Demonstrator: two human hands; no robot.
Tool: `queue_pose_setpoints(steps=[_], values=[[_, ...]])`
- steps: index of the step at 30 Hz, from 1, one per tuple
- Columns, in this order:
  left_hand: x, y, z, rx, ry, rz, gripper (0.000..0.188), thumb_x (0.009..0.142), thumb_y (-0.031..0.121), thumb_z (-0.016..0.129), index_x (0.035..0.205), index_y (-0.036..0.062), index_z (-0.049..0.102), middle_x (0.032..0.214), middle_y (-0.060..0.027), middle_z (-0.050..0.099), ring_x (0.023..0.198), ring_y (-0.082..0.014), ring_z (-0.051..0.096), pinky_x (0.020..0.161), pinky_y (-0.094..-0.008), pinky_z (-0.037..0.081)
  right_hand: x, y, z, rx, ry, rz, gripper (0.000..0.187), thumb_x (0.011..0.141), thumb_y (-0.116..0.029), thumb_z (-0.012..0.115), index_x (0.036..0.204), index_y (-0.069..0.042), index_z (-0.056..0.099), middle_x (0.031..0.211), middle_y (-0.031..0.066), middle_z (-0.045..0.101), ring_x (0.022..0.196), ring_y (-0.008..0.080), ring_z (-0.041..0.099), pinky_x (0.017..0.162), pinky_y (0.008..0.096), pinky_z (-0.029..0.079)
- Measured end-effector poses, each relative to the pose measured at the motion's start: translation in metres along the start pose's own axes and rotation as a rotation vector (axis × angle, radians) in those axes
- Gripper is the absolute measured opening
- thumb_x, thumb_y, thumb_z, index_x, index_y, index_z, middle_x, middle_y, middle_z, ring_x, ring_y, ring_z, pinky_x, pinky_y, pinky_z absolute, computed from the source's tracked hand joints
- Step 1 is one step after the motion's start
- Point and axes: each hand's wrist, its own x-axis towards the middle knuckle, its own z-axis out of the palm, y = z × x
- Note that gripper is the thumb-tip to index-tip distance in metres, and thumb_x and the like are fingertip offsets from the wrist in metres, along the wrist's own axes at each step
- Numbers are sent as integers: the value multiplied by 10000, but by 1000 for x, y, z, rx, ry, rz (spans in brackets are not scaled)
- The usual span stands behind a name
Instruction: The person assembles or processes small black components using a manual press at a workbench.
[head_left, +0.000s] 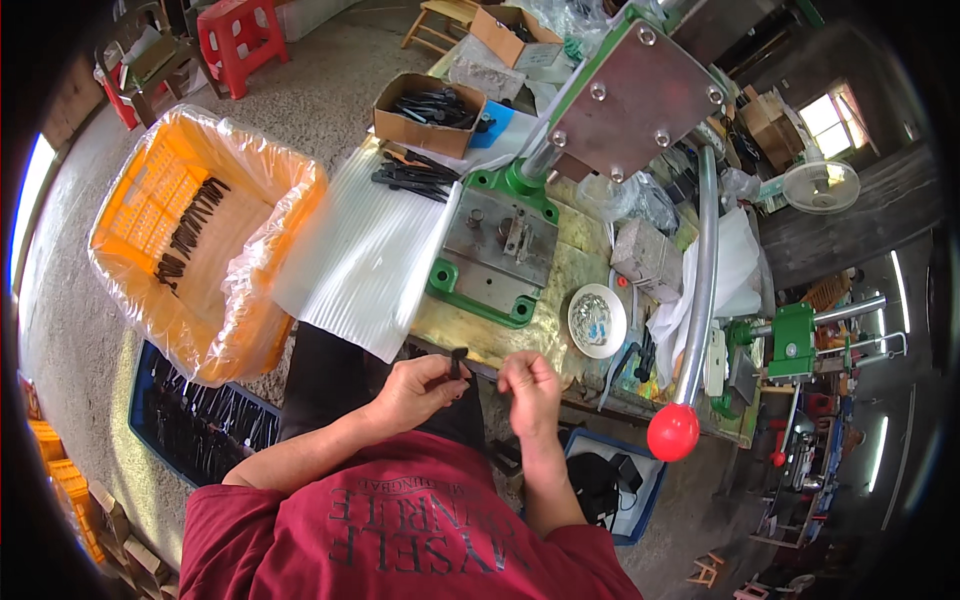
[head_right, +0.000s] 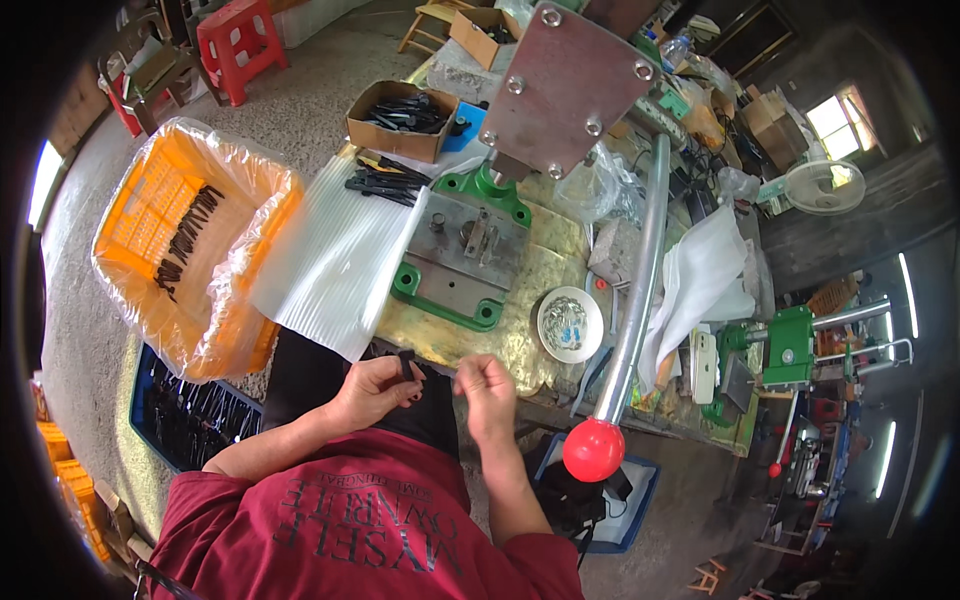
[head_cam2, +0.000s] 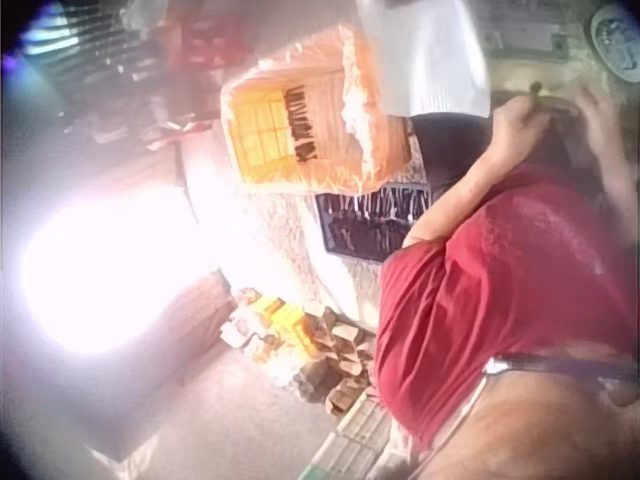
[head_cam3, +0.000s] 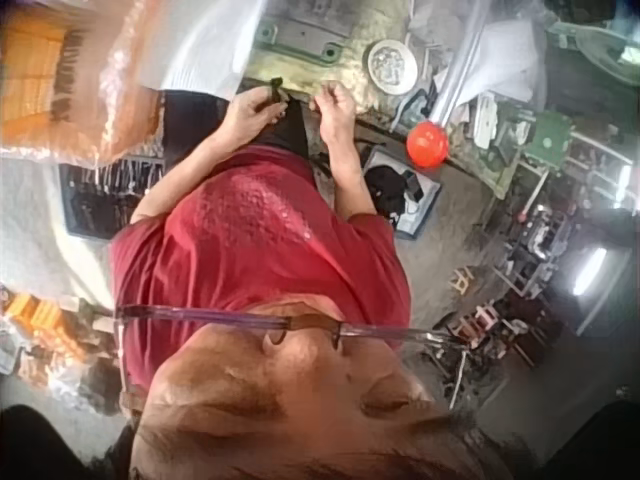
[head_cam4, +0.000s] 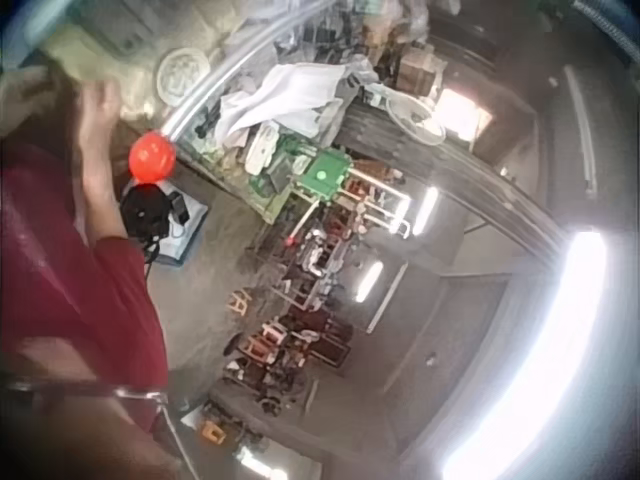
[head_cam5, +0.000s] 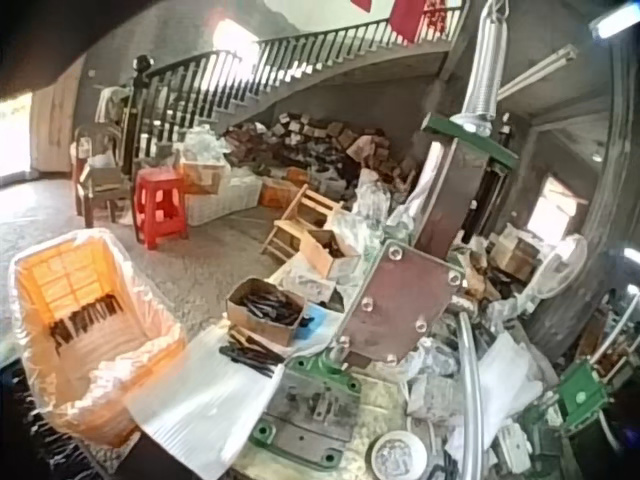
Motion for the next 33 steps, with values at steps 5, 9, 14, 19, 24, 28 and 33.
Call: queue_pose_setpoints(steps=[5, 9, 14, 19, 24, 28, 33], values=[[2, 5, 0, 576, 89, 527, 158, 693, 35, 605, 834, 3, 540, 753, -119, 547, 655, -277, 562, 546, -328, 455, -14, 12, 25, 42, -23, 84, 138, 821, -149, 534, 775, -26, 491, 627, 0, 471, 533, 62, 407, 497, 174, 336], [-3, 2, -5, 748, 99, 636, 176, 658, 18, 614, 820, 16, 546, 773, -97, 557, 653, -255, 570, 558, -319, 472, -15, 17, 31, 57, -3, 117, 124, 813, -136, 543, 765, -35, 488, 628, -5, 466, 511, 60, 388, 471, 177, 314], [-6, 9, -10, 840, 121, 656, 205, 639, 10, 596, 834, 11, 532, 782, -97, 555, 650, -248, 573, 528, -314, 479, -18, 22, 34, -6, -19, 119, 154, 813, -162, 548, 748, -34, 492, 625, -12, 462, 513, 56, 385, 465, 178, 305], [-7, 8, -14, 957, 100, 708, 191, 639, 30, 590, 807, 9, 503, 773, -98, 547, 633, -232, 572, 502, -314, 474, -17, 25, 37, -15, -31, 138, 144, 816, -149, 540, 750, -28, 499, 613, -21, 455, 515, 48, 381, 460, 174, 299], [-7, 3, -17, 945, 77, 706, 131, 674, 53, 548, 778, 20, 476, 687, -79, 496, 617, -232, 555, 503, -327, 461, -19, 24, 37, -98, -49, 151, 101, 820, -102, 518, 758, -23, 505, 596, -25, 449, 512, 43, 383, 458, 172, 300], [-9, 4, -20, 934, 44, 676, 114, 686, 59, 543, 747, 26, 452, 677, -82, 481, 617, -240, 553, 506, -338, 457, -20, 22, 38, -129, -38, 189, 44, 805, -49, 488, 778, -19, 507, 633, -14, 470, 531, 47, 406, 482, 174, 327], [-9, 4, -23, 913, 52, 662, 110, 687, 64, 541, 740, 27, 452, 661, -82, 476, 605, -237, 552, 503, -342, 454, -20, 21, 38, -217, -65, 189, 42, 801, -39, 480, 810, -13, 512, 670, -4, 495, 557, 54, 435, 507, 177, 354]])
